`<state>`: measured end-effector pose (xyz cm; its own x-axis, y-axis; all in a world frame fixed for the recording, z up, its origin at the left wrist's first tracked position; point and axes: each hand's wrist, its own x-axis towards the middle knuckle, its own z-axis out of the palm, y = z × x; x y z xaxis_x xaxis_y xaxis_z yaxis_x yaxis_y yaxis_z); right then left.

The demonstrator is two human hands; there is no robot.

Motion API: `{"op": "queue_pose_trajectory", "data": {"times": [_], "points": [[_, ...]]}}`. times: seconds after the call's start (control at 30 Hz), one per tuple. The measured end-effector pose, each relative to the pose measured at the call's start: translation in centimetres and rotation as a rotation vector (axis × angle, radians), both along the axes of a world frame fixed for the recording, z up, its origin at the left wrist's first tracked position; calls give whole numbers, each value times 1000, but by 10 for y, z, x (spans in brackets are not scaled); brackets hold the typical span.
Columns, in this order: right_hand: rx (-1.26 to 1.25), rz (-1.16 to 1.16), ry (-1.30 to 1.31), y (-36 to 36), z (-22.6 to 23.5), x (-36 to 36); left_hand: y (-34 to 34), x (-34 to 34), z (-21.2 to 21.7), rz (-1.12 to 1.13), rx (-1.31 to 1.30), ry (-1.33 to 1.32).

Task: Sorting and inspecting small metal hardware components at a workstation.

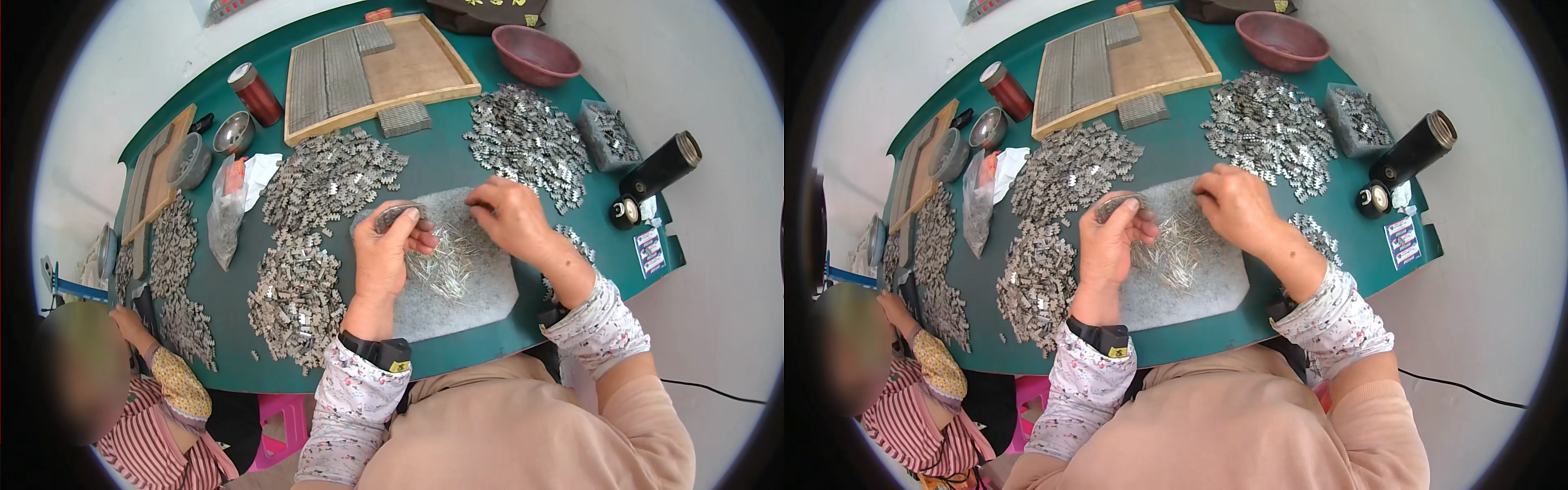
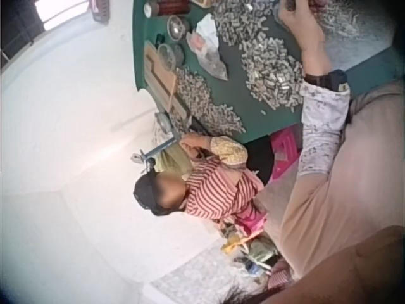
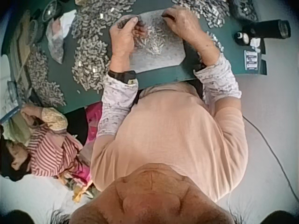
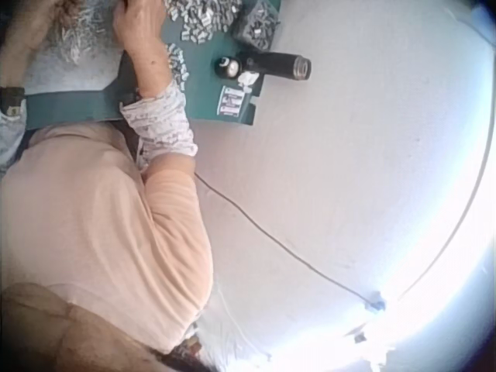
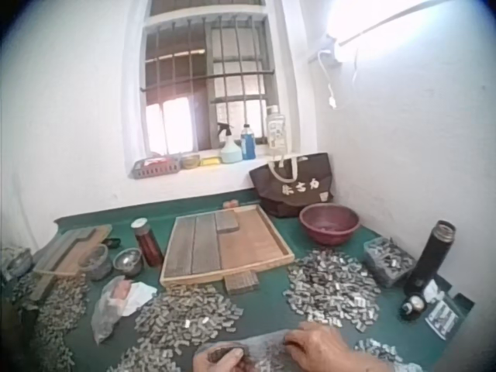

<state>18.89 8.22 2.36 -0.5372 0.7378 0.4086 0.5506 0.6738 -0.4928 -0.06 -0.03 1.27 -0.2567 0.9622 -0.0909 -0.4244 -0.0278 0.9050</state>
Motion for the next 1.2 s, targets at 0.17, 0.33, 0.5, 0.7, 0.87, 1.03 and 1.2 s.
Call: {"op": "queue_pose_trajectory", "data": {"times": [0.17, 0.33, 0.5, 0.7, 0.87, 1.03, 1.2], "points": [[-32, 42, -151, -9, -4, -17, 1, -1, 1, 7, 18, -20], [19, 4, -257, -14, -12, -30, 3, 0, -3, -33, 13, 11], [14, -57, -367, -21, -12, -40, -1, 4, 1, -27, 95, 101], [-21, -60, -355, -20, -14, -36, -2, 6, 1, -32, 134, 151], [-134, -48, -209, -16, -9, -25, -3, 9, 2, -40, 162, 179], [-207, 21, 41, -14, -4, -19, -3, 10, 2, -61, 155, 178], [-227, 107, 222, -13, -4, -18, -3, 10, 3, -70, 130, 198]]}}
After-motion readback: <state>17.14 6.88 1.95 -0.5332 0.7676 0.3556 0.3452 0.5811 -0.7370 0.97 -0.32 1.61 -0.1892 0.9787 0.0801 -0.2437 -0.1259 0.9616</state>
